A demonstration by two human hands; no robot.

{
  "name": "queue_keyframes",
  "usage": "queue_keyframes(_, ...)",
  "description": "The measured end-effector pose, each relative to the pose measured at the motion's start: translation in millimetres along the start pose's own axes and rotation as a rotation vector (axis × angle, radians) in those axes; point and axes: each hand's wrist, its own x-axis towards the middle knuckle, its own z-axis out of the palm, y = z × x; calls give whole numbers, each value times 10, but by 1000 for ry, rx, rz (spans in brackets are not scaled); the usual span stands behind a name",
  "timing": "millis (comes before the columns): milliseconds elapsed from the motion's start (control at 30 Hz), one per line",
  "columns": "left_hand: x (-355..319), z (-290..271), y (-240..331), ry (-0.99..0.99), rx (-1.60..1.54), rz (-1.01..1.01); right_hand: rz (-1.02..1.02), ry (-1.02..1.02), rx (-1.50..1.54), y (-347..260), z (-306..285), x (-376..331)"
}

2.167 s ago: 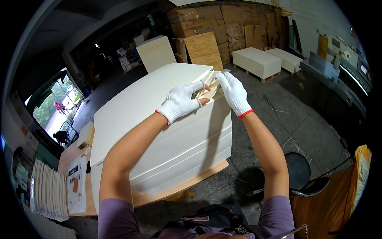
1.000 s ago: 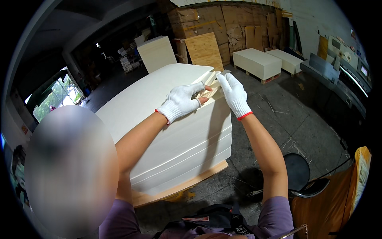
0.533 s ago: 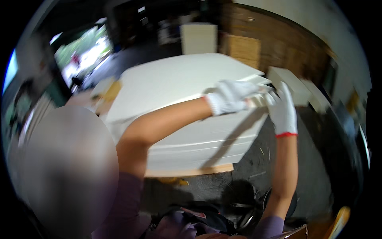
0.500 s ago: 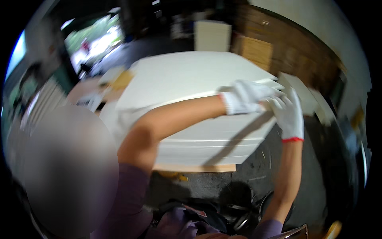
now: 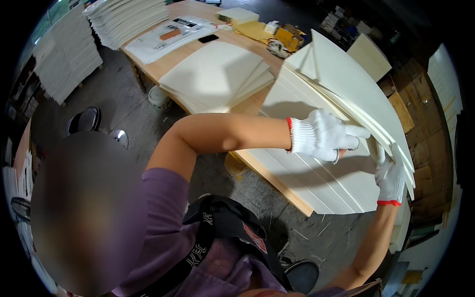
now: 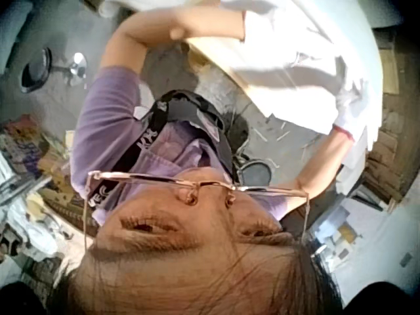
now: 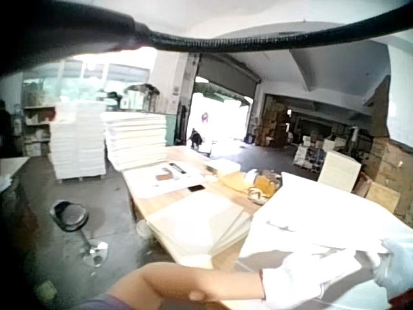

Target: The person sorts through a stack of white paper by hand, lifting several sheets at a time from a large pile on a table and placing them into smaller stacks on the same surface.

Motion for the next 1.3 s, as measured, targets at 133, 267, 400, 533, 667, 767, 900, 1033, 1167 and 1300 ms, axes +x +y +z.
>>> queue_keyframes(133, -100, 104, -108, -58, -38, -100, 106, 89, 113, -70, -102, 23)
queue_keyframes(267, -131, 198, -214, -10, -64, -130, 123, 221, 45, -88, 122, -118)
queue_keyframes(400, -79, 112, -118, -258, 2, -197, 172, 128, -48, -336, -331, -652)
queue_keyframes(533, -487, 602, -354, -107, -919, -483, -54, 90, -610, -610, -616, -1376)
queue_keyframes(667, -590, -223, -83, 324, -1930, -1135, -142, 383, -836, -739, -612, -1935)
queue_keyframes(767, -792, -575, -210, 43, -2205, -800, -63, 490, -291, -695, -793, -2060)
queue_keyframes(900, -344, -681, -178, 7, -1497, -1282, 31, 412, -281, -625, -789, -2133)
queue_keyframes(1033, -293, -778, -18, 63, -1467, -1161, -27, 374, -191, -537, -814, -2147)
queue_keyframes(1167, -243, -1002, 262, 91, -1222, -1114, 15, 299, -199, -457, -1465, -1956)
queue_keyframes(1300, -708, -1167, 98, 240, -1135, -1038, -75, 336, -226, -430, -934, -1851)
